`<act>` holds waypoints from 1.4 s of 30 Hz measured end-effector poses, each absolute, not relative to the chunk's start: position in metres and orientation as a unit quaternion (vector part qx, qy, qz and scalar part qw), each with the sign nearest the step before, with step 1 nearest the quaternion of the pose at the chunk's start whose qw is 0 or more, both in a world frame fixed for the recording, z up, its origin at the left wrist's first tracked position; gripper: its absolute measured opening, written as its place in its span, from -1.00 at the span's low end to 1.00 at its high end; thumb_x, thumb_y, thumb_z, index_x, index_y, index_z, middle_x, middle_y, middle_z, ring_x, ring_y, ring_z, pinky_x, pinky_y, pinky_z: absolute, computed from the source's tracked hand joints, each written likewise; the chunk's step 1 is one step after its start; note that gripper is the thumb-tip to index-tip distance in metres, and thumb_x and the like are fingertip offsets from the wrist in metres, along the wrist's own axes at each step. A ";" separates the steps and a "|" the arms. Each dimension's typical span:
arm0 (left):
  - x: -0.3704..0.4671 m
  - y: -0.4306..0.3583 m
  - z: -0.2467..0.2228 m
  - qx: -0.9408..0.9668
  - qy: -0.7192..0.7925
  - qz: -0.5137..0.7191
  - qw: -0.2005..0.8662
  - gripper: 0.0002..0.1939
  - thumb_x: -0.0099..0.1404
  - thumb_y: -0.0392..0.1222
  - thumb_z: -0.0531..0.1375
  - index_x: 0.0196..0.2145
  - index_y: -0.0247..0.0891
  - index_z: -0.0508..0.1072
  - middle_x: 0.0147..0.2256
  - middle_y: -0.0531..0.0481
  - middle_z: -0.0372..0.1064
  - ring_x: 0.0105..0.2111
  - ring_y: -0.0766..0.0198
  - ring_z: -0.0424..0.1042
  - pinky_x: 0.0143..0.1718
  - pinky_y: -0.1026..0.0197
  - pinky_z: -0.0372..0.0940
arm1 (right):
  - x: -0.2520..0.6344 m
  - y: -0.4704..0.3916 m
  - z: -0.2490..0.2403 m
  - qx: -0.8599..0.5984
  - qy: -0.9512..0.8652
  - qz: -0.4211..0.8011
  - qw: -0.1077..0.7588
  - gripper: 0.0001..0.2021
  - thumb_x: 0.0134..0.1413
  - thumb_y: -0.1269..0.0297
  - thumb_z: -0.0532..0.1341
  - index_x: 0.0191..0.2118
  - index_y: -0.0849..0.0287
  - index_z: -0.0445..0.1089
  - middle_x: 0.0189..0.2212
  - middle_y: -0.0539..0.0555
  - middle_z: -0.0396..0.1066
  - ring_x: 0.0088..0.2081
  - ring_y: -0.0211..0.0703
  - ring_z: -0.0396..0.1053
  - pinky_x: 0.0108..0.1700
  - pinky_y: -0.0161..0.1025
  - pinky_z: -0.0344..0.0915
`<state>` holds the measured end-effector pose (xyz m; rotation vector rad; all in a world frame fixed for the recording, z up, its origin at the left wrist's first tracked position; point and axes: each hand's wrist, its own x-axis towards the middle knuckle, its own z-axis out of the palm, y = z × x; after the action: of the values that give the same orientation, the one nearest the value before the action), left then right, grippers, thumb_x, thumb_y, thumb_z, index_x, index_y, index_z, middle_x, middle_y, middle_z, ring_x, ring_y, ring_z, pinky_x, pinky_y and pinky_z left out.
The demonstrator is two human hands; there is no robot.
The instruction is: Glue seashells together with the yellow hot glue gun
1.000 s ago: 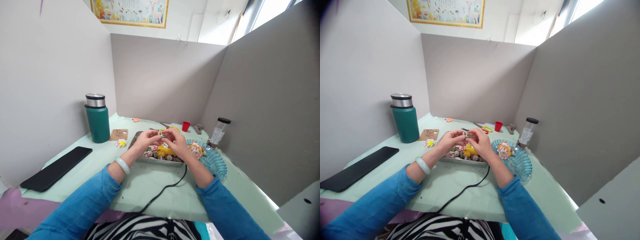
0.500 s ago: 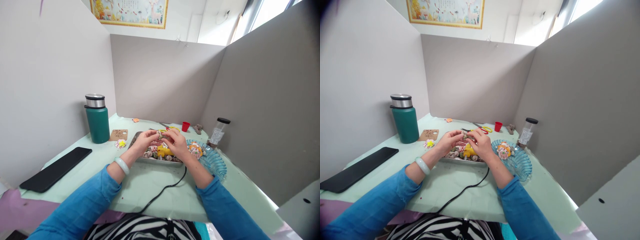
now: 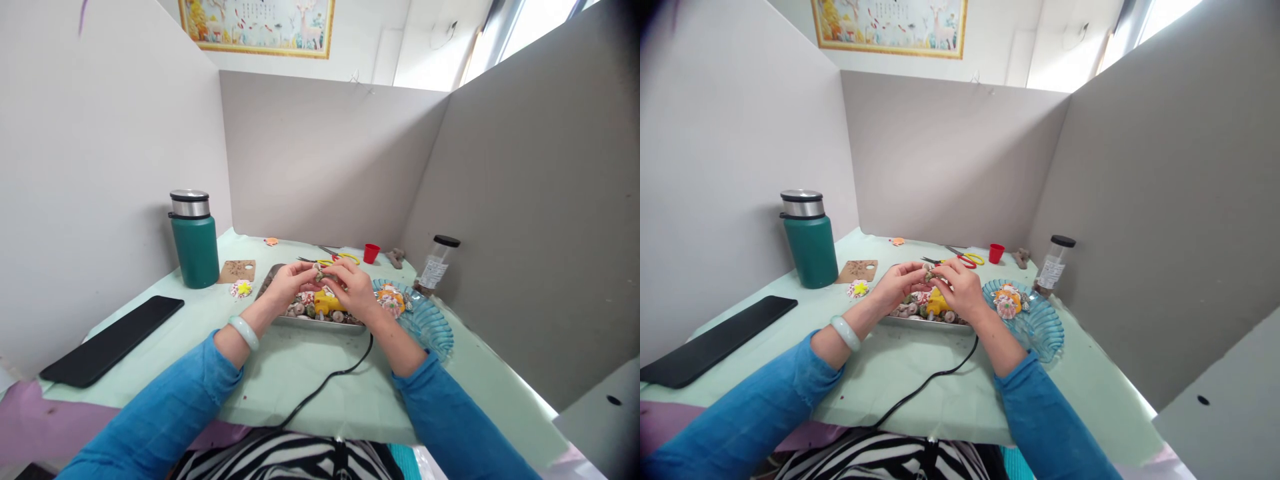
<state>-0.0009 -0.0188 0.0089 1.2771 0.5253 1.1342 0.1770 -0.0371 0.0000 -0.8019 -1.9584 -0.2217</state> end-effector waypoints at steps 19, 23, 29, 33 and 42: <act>-0.002 -0.013 0.003 0.616 0.260 0.476 0.571 -0.58 0.03 -0.10 0.35 -0.16 -0.34 0.51 -0.18 -0.15 0.47 -0.36 0.25 0.46 -0.19 0.09 0.37 | 0.178 -0.032 -0.003 -0.327 -0.794 -0.107 0.502 -0.88 0.19 0.39 0.11 -0.26 0.11 0.40 -0.30 0.08 0.36 -0.28 -0.20 0.35 -0.25 -0.25 0.29; -0.002 -0.011 0.001 0.618 0.264 0.471 0.572 -0.57 0.02 -0.08 0.36 -0.15 -0.33 0.52 -0.22 -0.14 0.49 -0.38 0.25 0.47 -0.22 0.11 0.37 | 0.178 -0.033 -0.004 -0.331 -0.800 -0.118 0.485 -0.87 0.20 0.38 0.10 -0.27 0.11 0.39 -0.30 0.07 0.35 -0.30 -0.21 0.34 -0.25 -0.27 0.28; -0.002 -0.011 0.001 0.608 0.274 0.472 0.577 -0.55 -0.01 -0.08 0.38 -0.17 -0.36 0.53 -0.22 -0.15 0.48 -0.40 0.27 0.46 -0.23 0.12 0.37 | 0.178 -0.034 -0.005 -0.338 -0.806 -0.137 0.465 -0.86 0.21 0.38 0.08 -0.27 0.11 0.39 -0.27 0.08 0.36 -0.27 -0.21 0.34 -0.22 -0.27 0.27; -0.001 -0.011 0.000 0.608 0.271 0.474 0.577 -0.55 -0.01 -0.08 0.38 -0.18 -0.37 0.53 -0.22 -0.16 0.49 -0.39 0.26 0.45 -0.25 0.14 0.37 | 0.178 -0.033 -0.006 -0.339 -0.807 -0.139 0.462 -0.85 0.21 0.37 0.08 -0.28 0.12 0.39 -0.28 0.08 0.36 -0.28 -0.21 0.33 -0.22 -0.27 0.27; -0.002 -0.008 -0.003 0.603 0.262 0.480 0.581 -0.56 -0.02 -0.07 0.38 -0.19 -0.36 0.54 -0.23 -0.17 0.49 -0.38 0.25 0.46 -0.25 0.14 0.37 | 0.176 -0.034 -0.006 -0.340 -0.808 -0.136 0.462 -0.82 0.23 0.35 0.05 -0.26 0.10 0.40 -0.27 0.09 0.36 -0.26 -0.19 0.33 -0.23 -0.25 0.28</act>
<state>-0.0021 -0.0076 -0.0035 1.4083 0.6117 1.1202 0.1762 -0.0340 -0.0057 -0.8360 -1.9874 -0.3355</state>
